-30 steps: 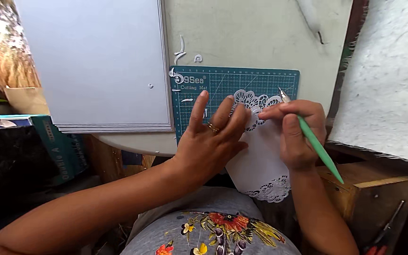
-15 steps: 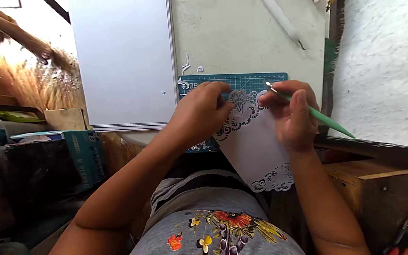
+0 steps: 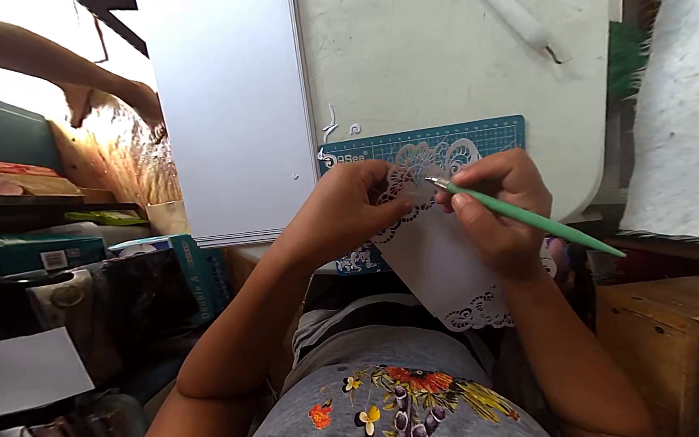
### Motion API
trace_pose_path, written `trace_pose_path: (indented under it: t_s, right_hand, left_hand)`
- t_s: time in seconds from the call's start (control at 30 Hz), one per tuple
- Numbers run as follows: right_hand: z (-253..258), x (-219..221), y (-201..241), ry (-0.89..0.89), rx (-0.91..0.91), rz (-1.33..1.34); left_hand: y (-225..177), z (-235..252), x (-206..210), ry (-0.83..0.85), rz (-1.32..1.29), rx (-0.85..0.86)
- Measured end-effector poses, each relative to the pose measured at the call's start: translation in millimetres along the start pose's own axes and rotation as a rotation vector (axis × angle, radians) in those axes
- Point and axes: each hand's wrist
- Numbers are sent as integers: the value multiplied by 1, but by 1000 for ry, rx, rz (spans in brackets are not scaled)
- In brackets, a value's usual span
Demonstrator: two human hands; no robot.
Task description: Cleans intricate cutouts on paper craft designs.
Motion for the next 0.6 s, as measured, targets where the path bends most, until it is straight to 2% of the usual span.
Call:
trace_pose_path:
  t_s: [0.3,0.6]
  right_hand:
    - [1,2,-1,-10,-22,-39]
    - [1,3,-1,2,-22,-212]
  left_hand:
    - [5,2,4,-33,32,27]
    - [9,2,5,-34,18,69]
Point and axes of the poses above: each hand's wrist, its own z-axis towards the middle knuckle, its own x-axis out of the palm, y = z × x, and after that the axes turned 9 degrees about x, right-handed
